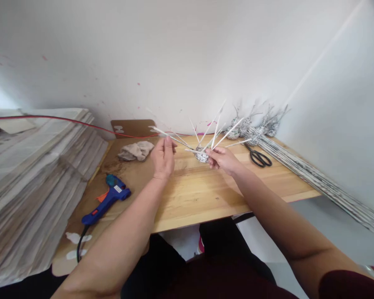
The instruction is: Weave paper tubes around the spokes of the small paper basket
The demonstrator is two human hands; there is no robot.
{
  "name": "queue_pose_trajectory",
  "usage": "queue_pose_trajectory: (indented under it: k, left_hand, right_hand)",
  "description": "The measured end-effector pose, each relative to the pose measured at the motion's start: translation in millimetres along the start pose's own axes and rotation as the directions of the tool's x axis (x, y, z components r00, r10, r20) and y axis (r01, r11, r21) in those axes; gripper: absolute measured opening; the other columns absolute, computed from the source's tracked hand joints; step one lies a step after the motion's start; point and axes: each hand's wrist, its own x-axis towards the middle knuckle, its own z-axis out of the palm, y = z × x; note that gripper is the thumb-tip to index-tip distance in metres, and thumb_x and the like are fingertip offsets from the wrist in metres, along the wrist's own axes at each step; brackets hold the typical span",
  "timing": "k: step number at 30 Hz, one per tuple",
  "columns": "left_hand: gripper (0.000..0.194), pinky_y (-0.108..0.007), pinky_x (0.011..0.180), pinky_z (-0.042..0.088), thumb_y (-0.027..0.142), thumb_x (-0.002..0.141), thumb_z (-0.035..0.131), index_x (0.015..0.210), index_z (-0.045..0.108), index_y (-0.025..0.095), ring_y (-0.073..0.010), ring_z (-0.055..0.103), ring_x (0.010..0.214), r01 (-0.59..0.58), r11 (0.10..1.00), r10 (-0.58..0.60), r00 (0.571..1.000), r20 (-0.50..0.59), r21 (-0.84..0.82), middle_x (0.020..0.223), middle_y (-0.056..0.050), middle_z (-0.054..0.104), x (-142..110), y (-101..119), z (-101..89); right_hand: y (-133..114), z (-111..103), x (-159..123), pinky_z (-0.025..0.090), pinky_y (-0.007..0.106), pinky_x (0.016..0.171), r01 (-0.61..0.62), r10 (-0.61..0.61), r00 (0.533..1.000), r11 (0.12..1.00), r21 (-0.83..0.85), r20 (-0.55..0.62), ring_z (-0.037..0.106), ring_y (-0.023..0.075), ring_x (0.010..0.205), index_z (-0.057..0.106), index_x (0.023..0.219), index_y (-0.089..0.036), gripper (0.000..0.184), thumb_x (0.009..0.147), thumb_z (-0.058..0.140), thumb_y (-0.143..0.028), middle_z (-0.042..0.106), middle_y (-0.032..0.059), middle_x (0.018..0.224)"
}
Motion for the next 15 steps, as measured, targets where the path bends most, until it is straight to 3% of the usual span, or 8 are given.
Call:
queue_pose_trajectory:
  k: [2, 4, 7, 9, 12, 15]
  left_hand:
    - [0.040, -0.020, 0.055, 0.044, 0.048, 0.094, 0.046, 0.074, 0.060, 0.017, -0.0107, 0.054, 0.058, 0.177, 0.981, -0.173, 0.984, 0.051, -0.080, 0.064, -0.001, 0.058, 3, -5, 2.3]
    - [0.024, -0.020, 0.054, 0.046, 0.038, 0.085, 0.062, 0.089, 0.066, 0.015, -0.0113, 0.057, 0.063, 0.260, 0.963, -0.243, 0.951, 0.191, -0.070, 0.077, -0.004, 0.067, 4, -9, 5.7]
    - [0.035, -0.023, 0.063, 0.052, 0.024, 0.075, 0.069, 0.109, 0.069, 0.015, -0.0142, 0.062, 0.078, 0.148, 0.989, -0.127, 0.915, 0.383, -0.026, 0.100, -0.008, 0.072, -1, -13, 9.9]
    - [0.035, -0.025, 0.069, 0.053, 0.023, 0.077, 0.066, 0.111, 0.071, 0.016, -0.0161, 0.064, 0.085, 0.066, 0.997, -0.048, 0.898, 0.437, -0.026, 0.106, -0.009, 0.073, -4, -14, 11.0]
    - [0.037, -0.027, 0.073, 0.054, 0.024, 0.081, 0.060, 0.116, 0.071, 0.017, -0.0179, 0.066, 0.089, 0.062, 0.997, -0.029, 0.873, 0.486, -0.050, 0.110, -0.009, 0.074, -6, -14, 9.8]
    - [0.040, -0.028, 0.083, 0.052, 0.025, 0.083, 0.061, 0.122, 0.068, 0.017, -0.0193, 0.067, 0.095, 0.056, 0.994, 0.012, 0.786, 0.619, -0.091, 0.109, -0.009, 0.074, -5, -11, 6.3]
  right_hand:
    - [-1, -2, 5, 0.033, 0.017, 0.037, 0.024, -0.026, 0.999, 0.998, 0.051, 0.030, 0.052, 0.0067, 0.043, 0.052, 0.066, -0.017, 0.048, 0.075, 0.074, -0.058, 0.055, -0.0033, 0.052]
    - [1, -2, 9, 0.033, 0.018, 0.039, 0.031, -0.039, 0.996, 0.996, 0.086, 0.086, 0.052, 0.0068, 0.044, 0.052, 0.066, -0.017, 0.051, 0.071, 0.076, -0.062, 0.055, -0.0038, 0.052]
    - [8, 2, 12, 0.031, 0.018, 0.039, 0.024, -0.041, 0.990, 0.992, 0.123, 0.134, 0.051, 0.0073, 0.044, 0.052, 0.069, -0.018, 0.052, 0.068, 0.077, -0.063, 0.054, -0.0046, 0.052]
    - [12, 4, 11, 0.029, 0.018, 0.039, 0.012, -0.030, 0.989, 0.992, 0.123, 0.145, 0.052, 0.0076, 0.045, 0.052, 0.072, -0.018, 0.051, 0.069, 0.076, -0.062, 0.054, -0.0048, 0.052]
    - [16, 3, 9, 0.029, 0.018, 0.041, 0.004, -0.019, 0.985, 0.996, 0.086, 0.174, 0.052, 0.0076, 0.046, 0.053, 0.075, -0.017, 0.047, 0.074, 0.074, -0.059, 0.053, -0.0049, 0.052]
    - [15, 0, 5, 0.030, 0.018, 0.042, 0.010, -0.021, 0.979, 0.998, 0.058, 0.201, 0.052, 0.0071, 0.047, 0.054, 0.076, -0.017, 0.042, 0.080, 0.070, -0.055, 0.053, -0.0047, 0.053]
